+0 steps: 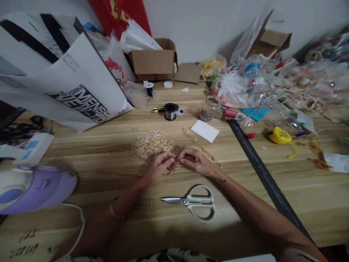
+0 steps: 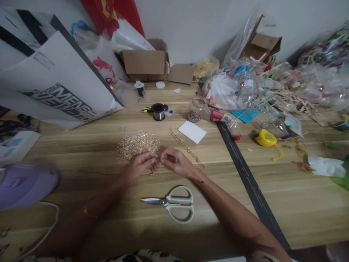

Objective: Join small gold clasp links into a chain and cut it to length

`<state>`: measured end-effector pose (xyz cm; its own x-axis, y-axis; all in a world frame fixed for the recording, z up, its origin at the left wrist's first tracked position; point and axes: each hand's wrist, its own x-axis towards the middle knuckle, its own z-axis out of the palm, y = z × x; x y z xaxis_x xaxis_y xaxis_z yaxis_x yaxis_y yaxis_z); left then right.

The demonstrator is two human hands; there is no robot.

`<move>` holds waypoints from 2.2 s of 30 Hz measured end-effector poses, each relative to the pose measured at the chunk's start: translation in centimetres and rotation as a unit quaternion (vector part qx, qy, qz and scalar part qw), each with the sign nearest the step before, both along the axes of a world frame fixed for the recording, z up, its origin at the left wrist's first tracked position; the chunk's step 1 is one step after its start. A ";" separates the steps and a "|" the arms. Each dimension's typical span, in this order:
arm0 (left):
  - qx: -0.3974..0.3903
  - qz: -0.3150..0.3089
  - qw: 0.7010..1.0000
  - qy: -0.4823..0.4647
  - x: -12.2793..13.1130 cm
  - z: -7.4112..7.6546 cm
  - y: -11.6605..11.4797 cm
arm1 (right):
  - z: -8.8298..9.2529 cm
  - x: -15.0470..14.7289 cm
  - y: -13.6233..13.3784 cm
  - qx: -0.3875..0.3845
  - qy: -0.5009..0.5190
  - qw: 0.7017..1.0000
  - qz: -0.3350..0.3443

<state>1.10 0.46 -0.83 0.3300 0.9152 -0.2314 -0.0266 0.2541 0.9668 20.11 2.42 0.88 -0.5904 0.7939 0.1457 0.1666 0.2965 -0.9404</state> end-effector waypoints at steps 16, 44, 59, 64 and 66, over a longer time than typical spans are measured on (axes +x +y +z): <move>0.006 0.008 1.000 0.010 0.2 0.0 0.0 | -0.4 0.1 0.1 -0.007 0.007 1.000 -0.006; 0.274 -0.003 0.917 0.291 0.3 -0.2 -0.8 | -1.3 -0.9 -0.6 0.002 -0.021 1.000 -0.021; 0.279 -0.016 0.923 0.264 0.2 -0.1 -0.5 | -1.9 -1.7 -1.5 0.021 -0.002 0.996 -0.090; 0.220 -0.009 0.954 0.205 -0.1 -0.5 -0.1 | -2.1 -1.6 -1.3 -0.003 0.010 0.996 -0.084; 0.200 -0.006 0.962 0.183 -0.2 -0.4 0.0 | -2.1 -1.5 -1.2 0.003 0.010 0.997 -0.082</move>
<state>0.93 0.49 -1.24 0.3044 0.9519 0.0362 0.3352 -0.1426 0.9313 18.60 1.20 -1.19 -0.4494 0.8786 0.1615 0.1938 0.2723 -0.9425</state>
